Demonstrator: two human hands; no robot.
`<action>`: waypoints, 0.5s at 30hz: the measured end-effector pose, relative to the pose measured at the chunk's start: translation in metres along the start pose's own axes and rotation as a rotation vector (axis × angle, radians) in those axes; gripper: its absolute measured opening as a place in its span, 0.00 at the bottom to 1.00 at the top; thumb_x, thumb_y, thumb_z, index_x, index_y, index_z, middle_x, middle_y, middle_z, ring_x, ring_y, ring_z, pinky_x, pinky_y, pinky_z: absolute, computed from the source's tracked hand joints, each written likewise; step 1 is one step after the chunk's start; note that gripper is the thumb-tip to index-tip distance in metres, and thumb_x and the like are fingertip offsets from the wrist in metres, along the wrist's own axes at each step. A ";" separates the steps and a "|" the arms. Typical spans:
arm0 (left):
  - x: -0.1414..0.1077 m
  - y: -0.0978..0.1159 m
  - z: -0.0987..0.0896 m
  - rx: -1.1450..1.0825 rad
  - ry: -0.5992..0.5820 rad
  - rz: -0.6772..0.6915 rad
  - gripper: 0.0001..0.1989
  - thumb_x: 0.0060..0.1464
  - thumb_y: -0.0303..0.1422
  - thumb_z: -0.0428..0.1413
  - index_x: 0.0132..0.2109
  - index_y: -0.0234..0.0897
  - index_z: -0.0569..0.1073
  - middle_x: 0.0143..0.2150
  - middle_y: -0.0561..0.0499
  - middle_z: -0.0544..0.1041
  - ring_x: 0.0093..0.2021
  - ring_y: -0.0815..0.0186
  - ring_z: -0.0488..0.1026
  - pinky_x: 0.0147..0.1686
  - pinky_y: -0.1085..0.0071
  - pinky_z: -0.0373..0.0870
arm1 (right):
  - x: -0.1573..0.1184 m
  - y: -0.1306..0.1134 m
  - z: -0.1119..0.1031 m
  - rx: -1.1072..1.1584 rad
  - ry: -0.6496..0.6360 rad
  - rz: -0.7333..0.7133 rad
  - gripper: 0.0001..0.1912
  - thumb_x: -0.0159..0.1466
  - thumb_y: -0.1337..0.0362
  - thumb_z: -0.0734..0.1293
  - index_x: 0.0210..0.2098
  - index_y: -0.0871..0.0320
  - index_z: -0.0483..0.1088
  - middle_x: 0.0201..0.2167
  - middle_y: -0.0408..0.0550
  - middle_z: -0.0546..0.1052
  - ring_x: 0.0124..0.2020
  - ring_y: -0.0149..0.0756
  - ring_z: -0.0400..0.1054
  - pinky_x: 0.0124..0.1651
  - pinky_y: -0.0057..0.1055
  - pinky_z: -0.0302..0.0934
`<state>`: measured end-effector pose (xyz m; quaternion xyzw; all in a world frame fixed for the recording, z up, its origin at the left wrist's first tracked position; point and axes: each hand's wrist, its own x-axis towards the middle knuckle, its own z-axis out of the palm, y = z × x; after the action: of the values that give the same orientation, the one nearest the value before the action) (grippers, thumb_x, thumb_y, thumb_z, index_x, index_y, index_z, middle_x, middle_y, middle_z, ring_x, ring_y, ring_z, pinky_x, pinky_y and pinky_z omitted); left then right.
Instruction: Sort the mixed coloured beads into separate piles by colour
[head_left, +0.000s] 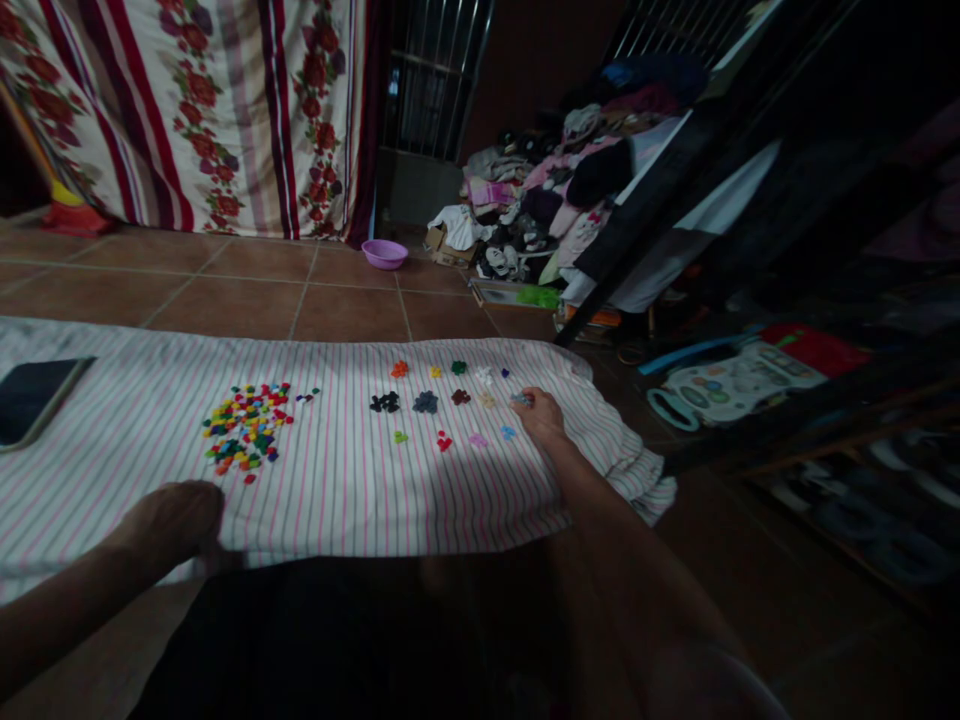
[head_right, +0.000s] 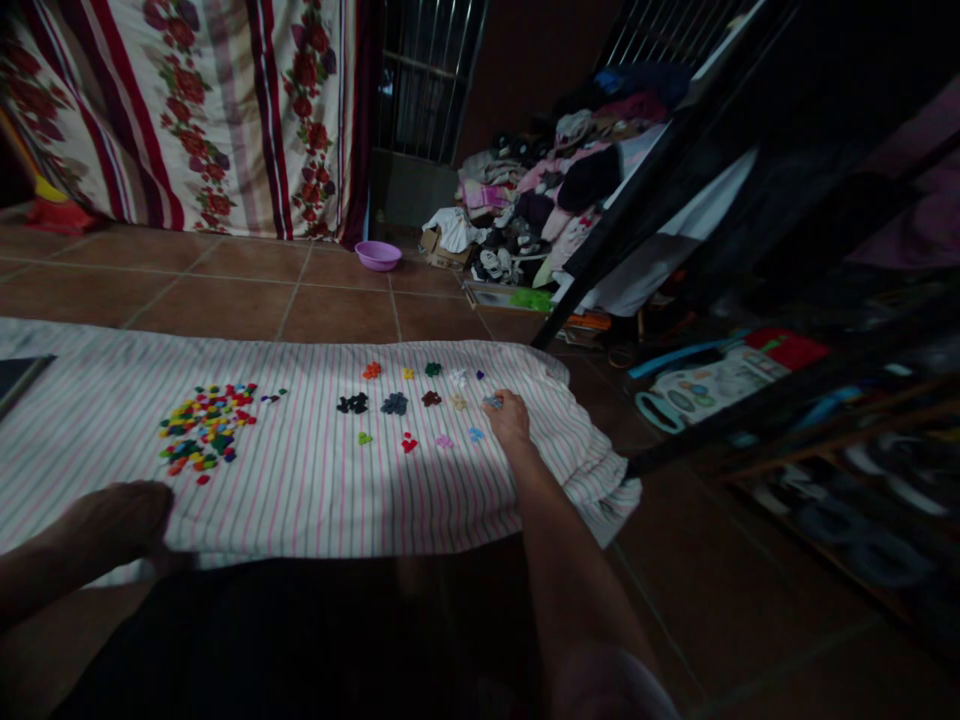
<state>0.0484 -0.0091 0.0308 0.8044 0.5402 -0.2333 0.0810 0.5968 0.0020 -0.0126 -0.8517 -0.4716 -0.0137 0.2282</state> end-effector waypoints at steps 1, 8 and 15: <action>0.000 0.000 0.000 0.025 -0.015 -0.011 0.27 0.42 0.51 0.58 0.39 0.30 0.75 0.42 0.35 0.79 0.47 0.45 0.76 0.49 0.57 0.69 | 0.001 0.000 0.000 0.005 0.001 0.005 0.15 0.56 0.62 0.70 0.42 0.59 0.72 0.38 0.50 0.76 0.43 0.39 0.69 0.49 0.34 0.62; 0.000 0.003 -0.002 0.103 -0.059 -0.030 0.28 0.46 0.50 0.57 0.43 0.27 0.75 0.45 0.35 0.79 0.49 0.48 0.76 0.50 0.60 0.69 | -0.001 -0.002 -0.002 0.002 -0.002 0.008 0.16 0.56 0.63 0.69 0.44 0.60 0.73 0.39 0.51 0.76 0.42 0.39 0.70 0.50 0.33 0.62; -0.005 -0.001 -0.003 0.010 0.005 0.034 0.19 0.48 0.42 0.57 0.40 0.28 0.76 0.44 0.34 0.79 0.49 0.47 0.76 0.50 0.57 0.69 | -0.013 -0.003 -0.011 -0.001 0.059 -0.010 0.16 0.59 0.62 0.67 0.46 0.60 0.73 0.37 0.50 0.74 0.43 0.41 0.69 0.50 0.34 0.63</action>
<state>0.0469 -0.0116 0.0356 0.8144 0.5256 -0.2328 0.0795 0.5896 -0.0110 -0.0049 -0.8486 -0.4690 -0.0401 0.2415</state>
